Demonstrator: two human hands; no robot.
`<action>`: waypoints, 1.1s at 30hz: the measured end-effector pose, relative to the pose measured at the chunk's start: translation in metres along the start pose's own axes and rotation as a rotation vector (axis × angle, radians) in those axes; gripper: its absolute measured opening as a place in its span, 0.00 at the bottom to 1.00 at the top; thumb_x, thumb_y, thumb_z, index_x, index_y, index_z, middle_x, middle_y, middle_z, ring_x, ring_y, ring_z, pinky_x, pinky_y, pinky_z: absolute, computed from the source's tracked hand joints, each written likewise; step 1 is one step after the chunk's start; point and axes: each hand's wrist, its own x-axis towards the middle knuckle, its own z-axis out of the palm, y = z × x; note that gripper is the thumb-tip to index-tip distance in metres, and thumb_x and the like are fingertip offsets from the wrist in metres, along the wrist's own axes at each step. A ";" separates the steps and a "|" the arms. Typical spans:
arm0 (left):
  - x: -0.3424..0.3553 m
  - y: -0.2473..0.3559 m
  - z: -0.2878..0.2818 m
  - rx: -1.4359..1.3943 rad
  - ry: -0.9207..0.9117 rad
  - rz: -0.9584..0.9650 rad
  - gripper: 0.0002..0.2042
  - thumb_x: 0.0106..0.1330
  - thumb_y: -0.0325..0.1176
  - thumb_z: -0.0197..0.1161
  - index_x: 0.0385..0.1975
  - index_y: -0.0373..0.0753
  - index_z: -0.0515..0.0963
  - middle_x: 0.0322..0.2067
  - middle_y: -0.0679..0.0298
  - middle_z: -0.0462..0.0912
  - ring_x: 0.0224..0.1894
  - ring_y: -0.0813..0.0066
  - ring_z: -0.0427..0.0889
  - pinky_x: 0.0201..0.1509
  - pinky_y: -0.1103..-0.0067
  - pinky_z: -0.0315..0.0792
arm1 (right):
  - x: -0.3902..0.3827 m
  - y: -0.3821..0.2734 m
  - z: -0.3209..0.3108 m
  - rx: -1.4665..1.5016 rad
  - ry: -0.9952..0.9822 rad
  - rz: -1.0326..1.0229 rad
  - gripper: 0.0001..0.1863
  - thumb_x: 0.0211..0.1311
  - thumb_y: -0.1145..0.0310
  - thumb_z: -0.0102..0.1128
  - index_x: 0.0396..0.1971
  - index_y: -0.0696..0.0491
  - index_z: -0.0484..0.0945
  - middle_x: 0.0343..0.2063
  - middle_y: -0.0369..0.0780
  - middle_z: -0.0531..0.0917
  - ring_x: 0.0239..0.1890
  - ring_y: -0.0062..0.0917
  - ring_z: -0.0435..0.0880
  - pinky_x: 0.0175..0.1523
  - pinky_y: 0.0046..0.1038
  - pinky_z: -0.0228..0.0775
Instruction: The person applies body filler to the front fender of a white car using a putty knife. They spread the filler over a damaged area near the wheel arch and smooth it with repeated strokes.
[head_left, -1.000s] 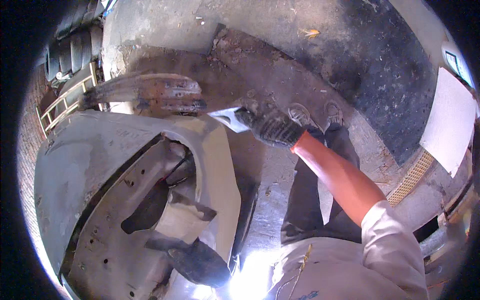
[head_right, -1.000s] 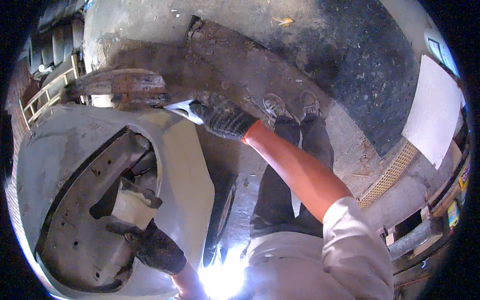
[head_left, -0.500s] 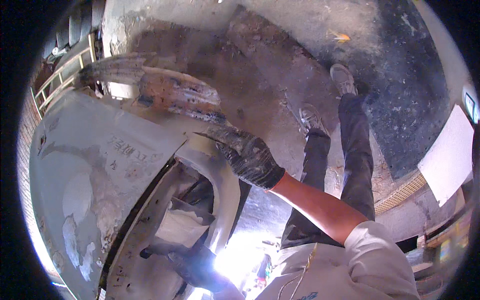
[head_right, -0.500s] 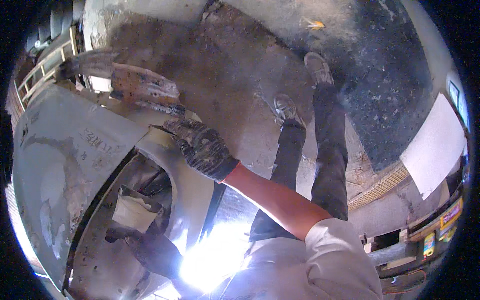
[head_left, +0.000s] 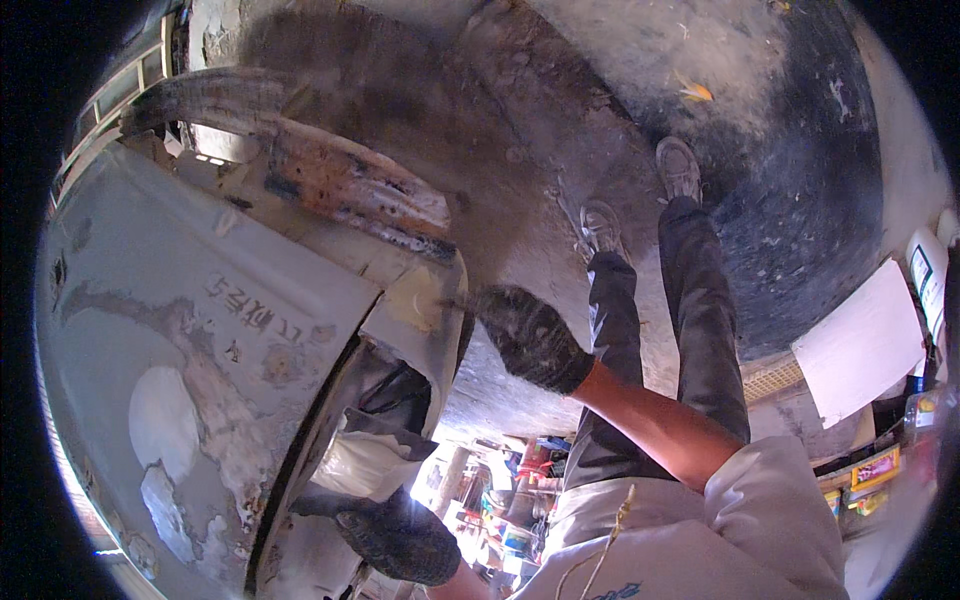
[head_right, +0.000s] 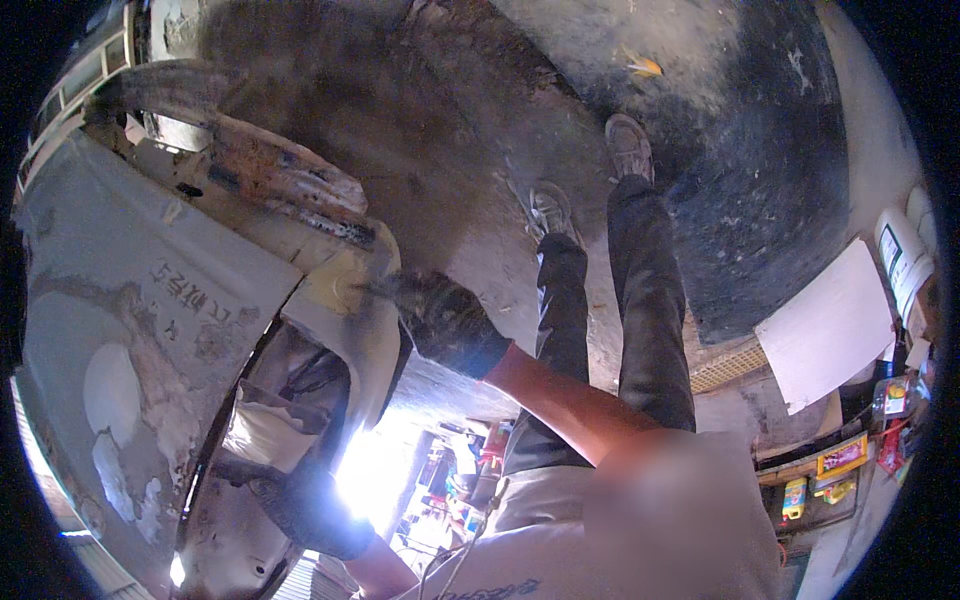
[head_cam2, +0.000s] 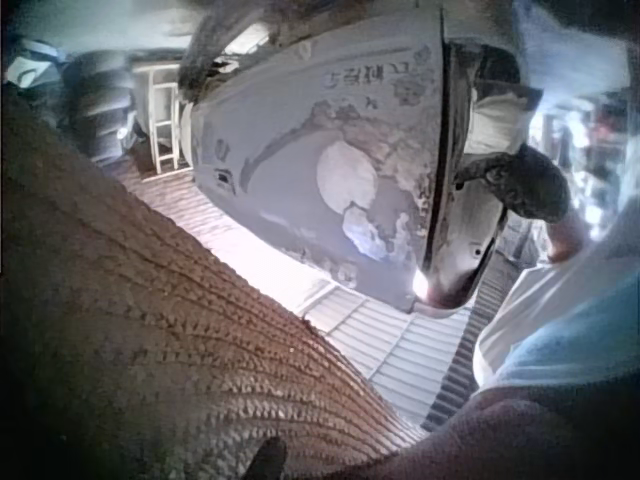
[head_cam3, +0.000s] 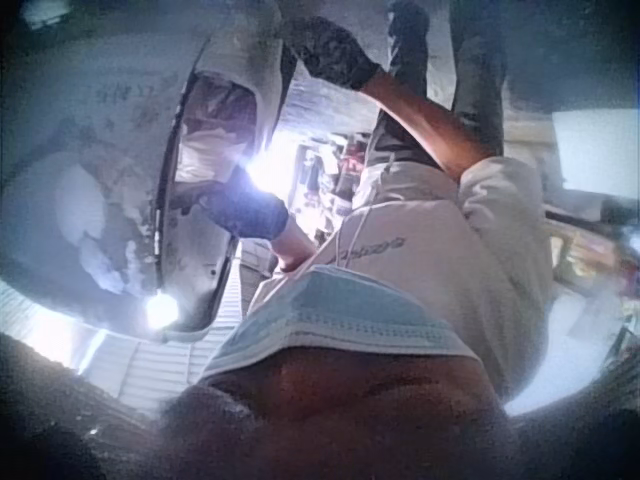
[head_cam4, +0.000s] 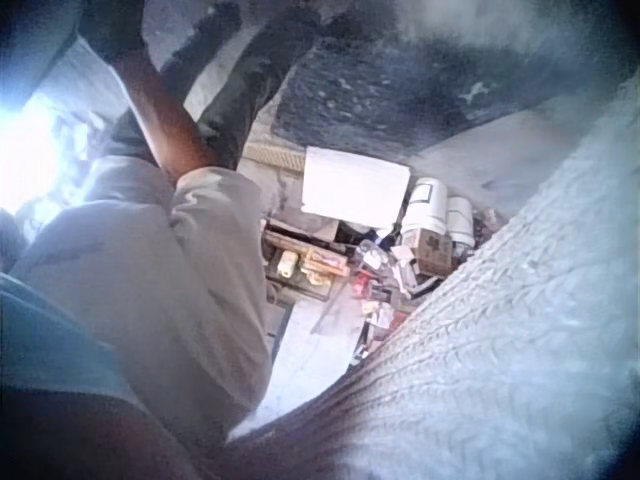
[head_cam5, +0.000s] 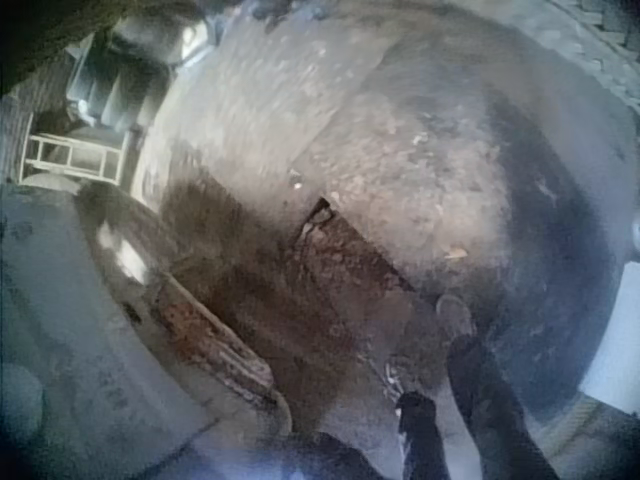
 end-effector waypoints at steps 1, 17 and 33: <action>0.000 0.000 -0.002 -0.003 -0.010 -0.006 0.23 0.69 0.41 0.58 0.57 0.31 0.71 0.55 0.46 0.74 0.57 0.51 0.74 0.64 0.62 0.66 | 0.006 0.001 -0.001 0.019 0.234 -0.092 0.20 0.59 0.73 0.55 0.53 0.56 0.75 0.45 0.49 0.80 0.46 0.43 0.79 0.53 0.40 0.71; 0.017 0.006 -0.033 -0.053 -0.168 -0.132 0.25 0.68 0.44 0.58 0.53 0.26 0.72 0.52 0.42 0.75 0.53 0.47 0.77 0.58 0.63 0.72 | 0.052 -0.045 -0.016 -0.014 0.053 -0.124 0.20 0.60 0.71 0.50 0.53 0.50 0.75 0.36 0.50 0.80 0.39 0.42 0.80 0.43 0.42 0.74; -0.009 -0.007 -0.023 -0.204 -0.168 -0.175 0.21 0.69 0.40 0.56 0.53 0.28 0.73 0.55 0.42 0.73 0.57 0.46 0.74 0.61 0.61 0.68 | 0.089 -0.036 0.014 -0.214 0.004 0.051 0.14 0.55 0.70 0.52 0.42 0.53 0.77 0.39 0.48 0.82 0.43 0.41 0.80 0.48 0.41 0.73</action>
